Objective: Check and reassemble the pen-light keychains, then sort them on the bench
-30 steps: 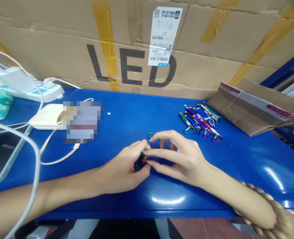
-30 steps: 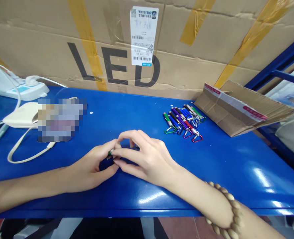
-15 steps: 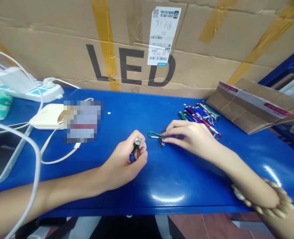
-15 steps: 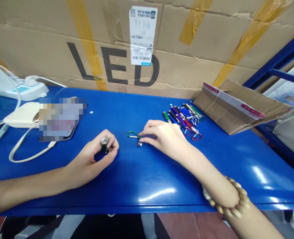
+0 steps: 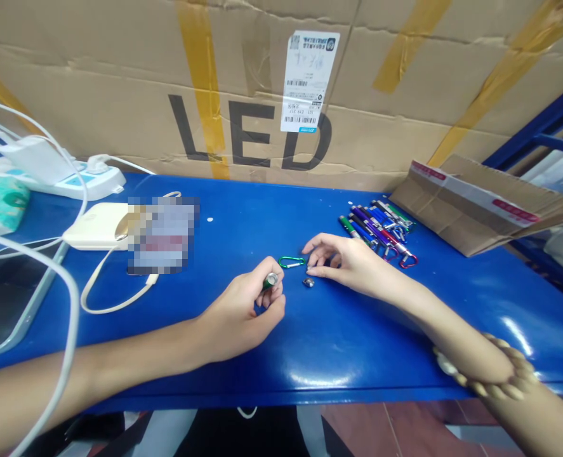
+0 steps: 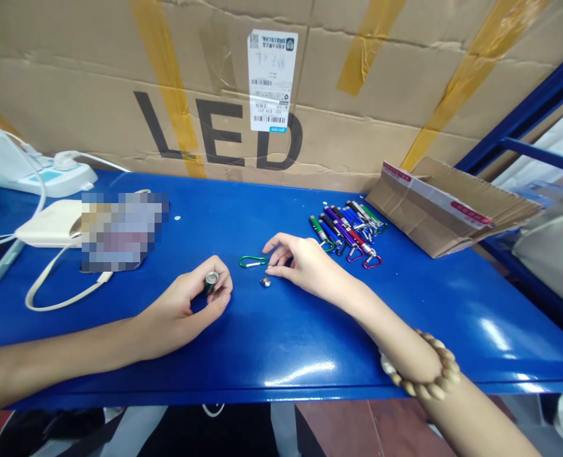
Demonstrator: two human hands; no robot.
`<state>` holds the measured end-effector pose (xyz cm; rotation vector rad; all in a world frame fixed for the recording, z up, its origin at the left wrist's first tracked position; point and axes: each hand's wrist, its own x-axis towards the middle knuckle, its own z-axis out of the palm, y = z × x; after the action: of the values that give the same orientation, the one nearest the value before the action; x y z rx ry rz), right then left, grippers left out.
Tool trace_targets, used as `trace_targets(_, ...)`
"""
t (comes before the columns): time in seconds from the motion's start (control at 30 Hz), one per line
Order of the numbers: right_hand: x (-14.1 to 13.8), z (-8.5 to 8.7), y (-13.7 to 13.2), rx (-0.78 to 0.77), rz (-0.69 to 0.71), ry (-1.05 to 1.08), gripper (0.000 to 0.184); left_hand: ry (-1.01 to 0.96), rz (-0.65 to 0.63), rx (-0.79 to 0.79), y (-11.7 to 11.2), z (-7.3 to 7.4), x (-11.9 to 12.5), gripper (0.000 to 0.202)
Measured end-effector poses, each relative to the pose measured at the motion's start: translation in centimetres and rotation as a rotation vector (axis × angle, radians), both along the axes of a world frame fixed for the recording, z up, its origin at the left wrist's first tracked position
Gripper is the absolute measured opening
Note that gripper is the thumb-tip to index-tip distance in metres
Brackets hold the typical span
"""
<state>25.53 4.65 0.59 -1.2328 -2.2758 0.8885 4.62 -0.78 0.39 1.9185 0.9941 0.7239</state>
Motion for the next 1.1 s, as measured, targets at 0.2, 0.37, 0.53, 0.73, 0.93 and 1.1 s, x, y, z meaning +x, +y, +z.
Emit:
trace_targets(0.2, -0.2, 0.3, -0.2, -0.051, -0.002, -0.016, 0.016, 0.017, -0.005, -0.014, 0.0, 0.0, 0.0, 0.013)
trace_targets(0.37, -0.5, 0.7, -0.5, 0.106, -0.02, -0.078, 0.009, 0.057, 0.013, -0.003, 0.1, 0.1, -0.1, 0.011)
trace_targets(0.53, -1.5, 0.8, -1.8, 0.323, -0.003, 0.175, 0.006, 0.084, 0.016, 0.002, 0.1, -0.1, -0.2, 0.017)
trace_targets(0.73, -3.2, 0.6, -3.7, 0.455, 0.162, 0.423, 0.013, 0.073, -0.02, 0.028, 0.1, -0.5, -0.1, 0.011)
trace_targets(0.93, -3.5, 0.3, -3.9, 0.425, 0.191, 0.424, 0.011, 0.057, -0.052, -0.007, 0.2, -0.7, -0.1, 0.006)
trace_targets(1.1, -3.5, -0.1, -3.8, 0.378, 0.212, 0.424, 0.008, 0.035, -0.06, -0.03, 0.2, -0.7, -0.2, 0.008)
